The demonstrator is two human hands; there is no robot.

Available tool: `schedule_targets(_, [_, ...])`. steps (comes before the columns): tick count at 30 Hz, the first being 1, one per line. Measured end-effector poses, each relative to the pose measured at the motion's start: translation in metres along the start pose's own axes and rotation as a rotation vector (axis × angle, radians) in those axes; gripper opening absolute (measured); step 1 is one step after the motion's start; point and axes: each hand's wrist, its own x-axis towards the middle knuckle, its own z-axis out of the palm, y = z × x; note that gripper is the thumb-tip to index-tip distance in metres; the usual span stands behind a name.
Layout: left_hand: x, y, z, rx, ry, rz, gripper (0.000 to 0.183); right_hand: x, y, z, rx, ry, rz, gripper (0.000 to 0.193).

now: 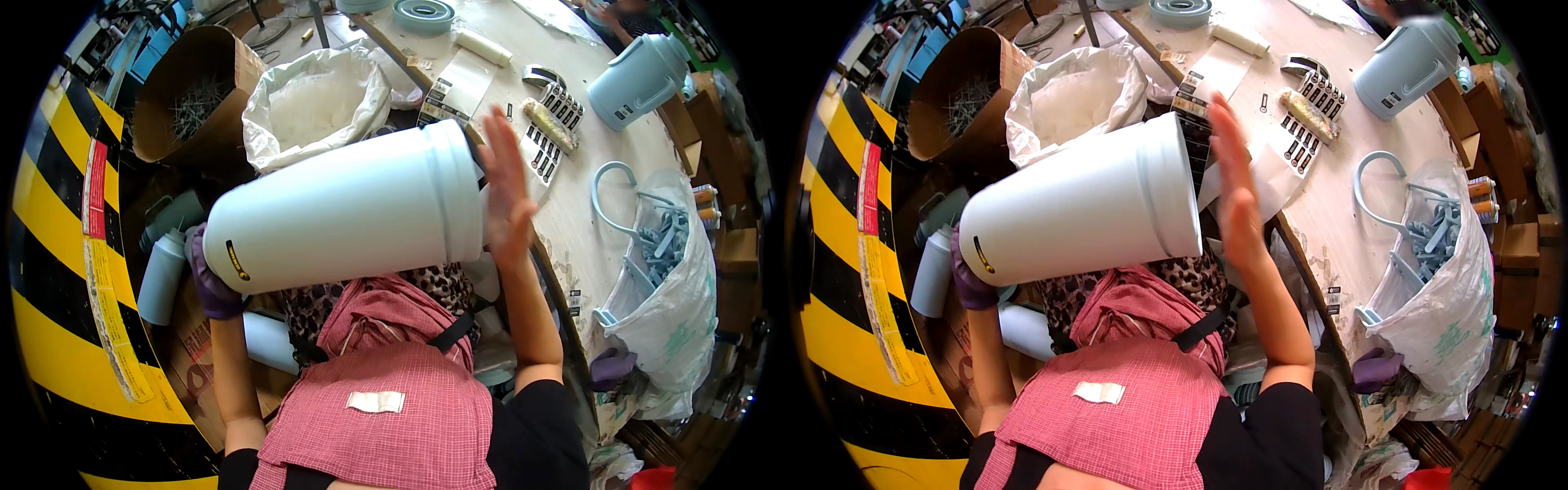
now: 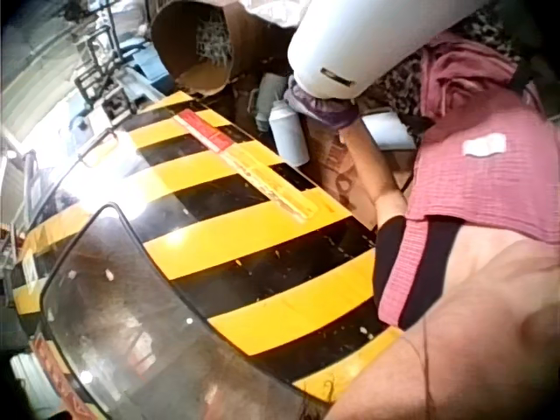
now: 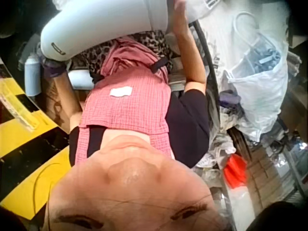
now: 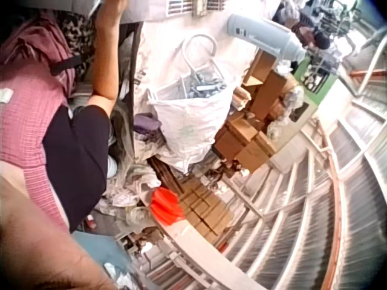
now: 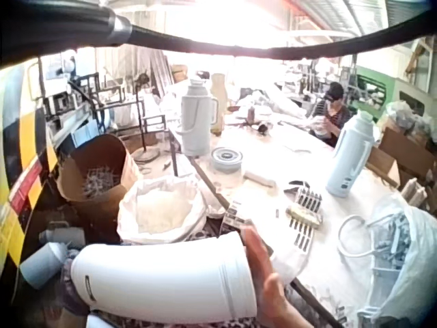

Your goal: The person assembles insulated flasks by inserting inner tubes and seal rings into the bottle bodies, applying label stickers to the outer surface, attaching base caps, and fitting handles.

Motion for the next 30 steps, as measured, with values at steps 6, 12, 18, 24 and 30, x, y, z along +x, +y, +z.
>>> schedule_targets(6, [-0.026,0.007,0.001,0.738,-0.31,0.374,0.038,-0.067,0.019,0.016,-0.451,0.202,-0.436,0.078])
schedule_targets(12, [-0.013,0.049,-0.002,1.295,-0.045,0.653,0.055,-0.062,0.04,0.021,-0.295,0.346,-0.495,0.078])
schedule_targets(18, [-0.004,0.058,0.01,0.801,-0.121,0.429,0.045,0.008,0.029,0.001,0.143,-0.063,-0.065,0.101])
schedule_targets(24, [-0.005,0.047,0.014,0.916,-0.192,0.695,0.039,-0.024,0.015,-0.025,0.109,0.199,-0.011,0.105])
schedule_targets(30, [-0.007,0.038,-0.004,0.592,-0.183,0.224,0.049,-0.06,0.011,0.004,0.038,0.077,-0.008,0.095])
